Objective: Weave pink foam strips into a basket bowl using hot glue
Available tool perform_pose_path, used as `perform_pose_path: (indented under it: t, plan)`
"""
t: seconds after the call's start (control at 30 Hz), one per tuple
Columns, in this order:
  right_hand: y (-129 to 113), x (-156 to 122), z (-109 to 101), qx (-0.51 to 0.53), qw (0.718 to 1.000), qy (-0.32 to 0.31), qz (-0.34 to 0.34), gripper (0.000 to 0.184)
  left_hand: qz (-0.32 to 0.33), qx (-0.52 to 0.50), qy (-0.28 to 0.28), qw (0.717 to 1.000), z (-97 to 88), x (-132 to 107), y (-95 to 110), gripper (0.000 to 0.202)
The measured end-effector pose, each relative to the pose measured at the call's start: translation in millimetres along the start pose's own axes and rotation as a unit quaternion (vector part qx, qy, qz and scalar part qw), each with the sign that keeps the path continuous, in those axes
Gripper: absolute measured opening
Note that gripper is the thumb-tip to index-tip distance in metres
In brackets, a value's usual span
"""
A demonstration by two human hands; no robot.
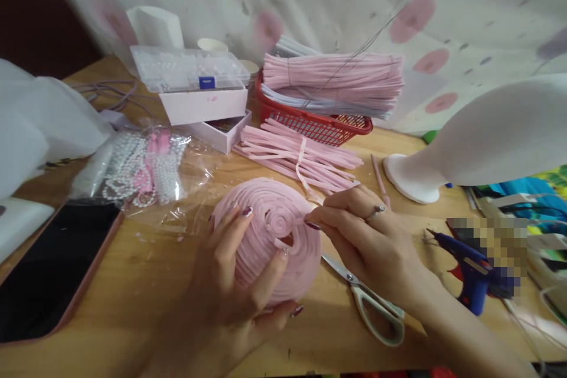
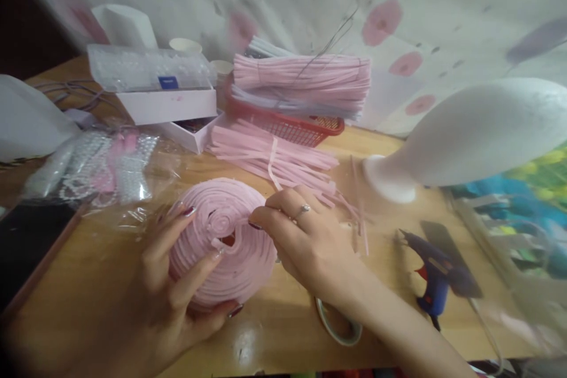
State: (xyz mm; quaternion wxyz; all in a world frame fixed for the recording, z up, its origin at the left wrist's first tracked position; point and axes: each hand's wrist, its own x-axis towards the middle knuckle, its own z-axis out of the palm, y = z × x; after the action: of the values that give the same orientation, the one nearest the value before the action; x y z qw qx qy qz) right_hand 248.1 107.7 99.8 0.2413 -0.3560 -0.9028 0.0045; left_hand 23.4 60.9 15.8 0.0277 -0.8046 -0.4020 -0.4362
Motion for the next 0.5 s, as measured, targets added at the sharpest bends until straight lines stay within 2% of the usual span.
perform_pose_path:
  t: [0.23, 0.37, 0.5]
  plan:
    - [-2.0, 6.0, -4.6, -0.033, 0.999, 0.002, -0.043, 0.019, -0.008, -0.009, -0.011, 1.000, -2.2, -2.5, 2.4, 0.053]
    - [-1.9, 8.7, -4.9, -0.051, 0.997, 0.001, -0.056, 0.020, -0.027, -0.012, -0.008, 1.000, -3.4, -2.0, 4.3, 0.051]
    - [-2.9, 8.6, -6.7, -0.069, 0.995, 0.000, -0.066, 0.023, -0.032, -0.005, -0.028, 0.999, -6.1, 0.5, 7.4, 0.052]
